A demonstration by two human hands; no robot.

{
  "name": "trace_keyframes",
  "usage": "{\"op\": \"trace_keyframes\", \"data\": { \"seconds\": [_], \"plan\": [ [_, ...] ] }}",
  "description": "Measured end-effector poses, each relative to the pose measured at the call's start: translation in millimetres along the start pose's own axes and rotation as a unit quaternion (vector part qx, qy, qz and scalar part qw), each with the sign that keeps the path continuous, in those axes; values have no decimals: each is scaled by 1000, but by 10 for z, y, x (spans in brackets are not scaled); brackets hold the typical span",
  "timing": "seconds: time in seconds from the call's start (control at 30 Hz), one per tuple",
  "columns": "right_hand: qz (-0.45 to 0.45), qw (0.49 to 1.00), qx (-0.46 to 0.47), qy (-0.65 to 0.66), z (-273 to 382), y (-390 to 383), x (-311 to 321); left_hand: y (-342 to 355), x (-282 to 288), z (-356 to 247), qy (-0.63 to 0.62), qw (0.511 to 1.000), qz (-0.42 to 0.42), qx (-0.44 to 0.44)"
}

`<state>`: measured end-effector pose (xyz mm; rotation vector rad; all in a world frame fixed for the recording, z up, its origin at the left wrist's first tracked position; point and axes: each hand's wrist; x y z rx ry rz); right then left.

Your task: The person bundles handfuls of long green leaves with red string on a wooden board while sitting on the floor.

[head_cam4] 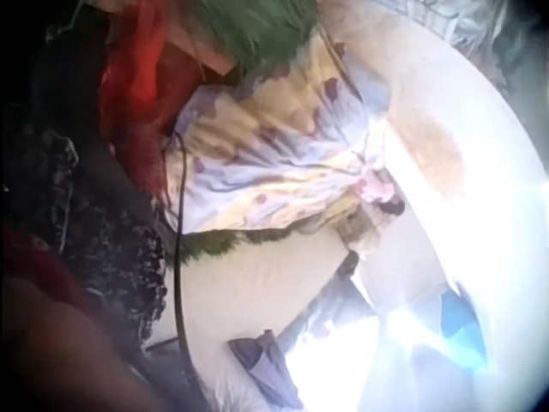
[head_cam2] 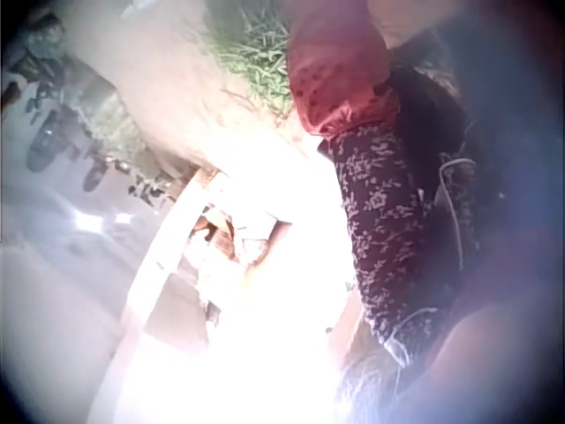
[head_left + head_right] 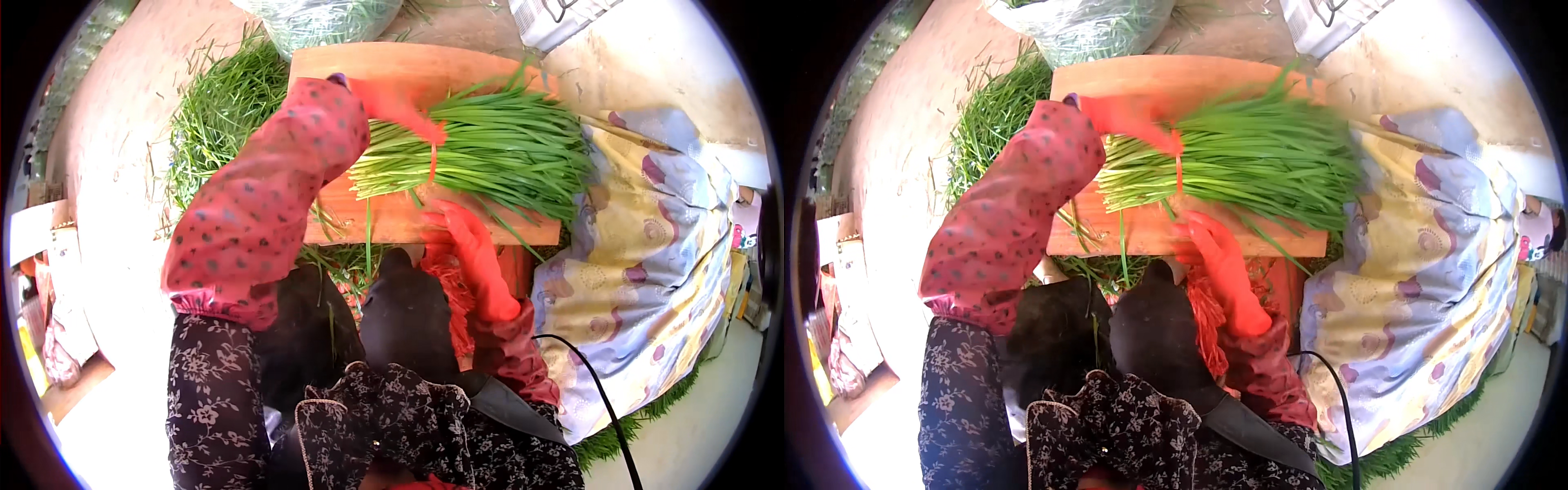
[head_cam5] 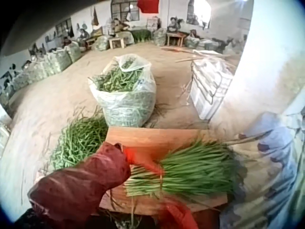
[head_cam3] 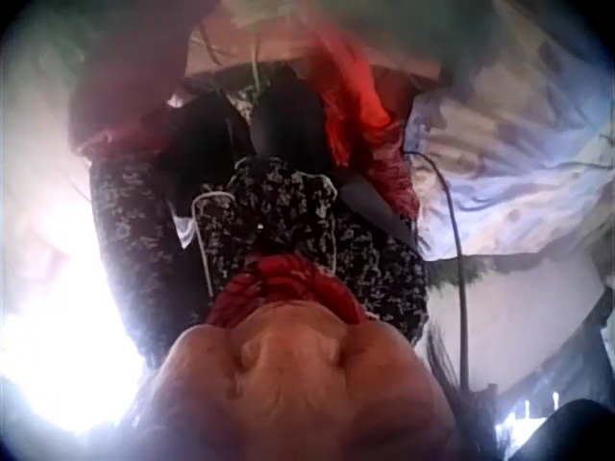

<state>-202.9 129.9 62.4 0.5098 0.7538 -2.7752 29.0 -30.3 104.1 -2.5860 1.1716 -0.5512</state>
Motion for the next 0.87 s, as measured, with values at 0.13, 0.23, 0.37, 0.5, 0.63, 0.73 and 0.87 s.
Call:
{"op": "trace_keyframes", "data": {
  "seconds": [0.13, 0.23, 0.37, 0.5, 0.63, 0.73, 0.87],
  "plan": [
    [42, 992, 39, 110, -322, 547, 124, 378, -93, 510, 116, 964, -228, 68],
    [32, 988, 55, 141, -369, 633, -174, 70, -438, 805, 308, 921, -233, 51],
    [-9, 982, 190, 20, -194, 516, -253, -318, -858, 282, -16, 961, -258, 100],
    [44, 943, 310, -112, 274, 460, -322, -628, -833, -8, 12, 935, -353, -37],
    [111, 855, 436, -259, 1004, 453, -540, -709, -524, -330, 35, 903, -408, -133],
    [143, 847, 420, -293, 1308, 469, -554, -734, -349, -564, 7, 896, -390, -213],
    [197, 821, 423, -329, 1077, 793, -554, -825, -284, -396, -407, 881, -163, -176]
  ]
}}
Point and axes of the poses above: each hand's wrist, its own y-axis towards the middle knuckle, its own x-axis out of the back of the hand, z = x × y, and after that the axes turned 12 degrees about x, right-handed
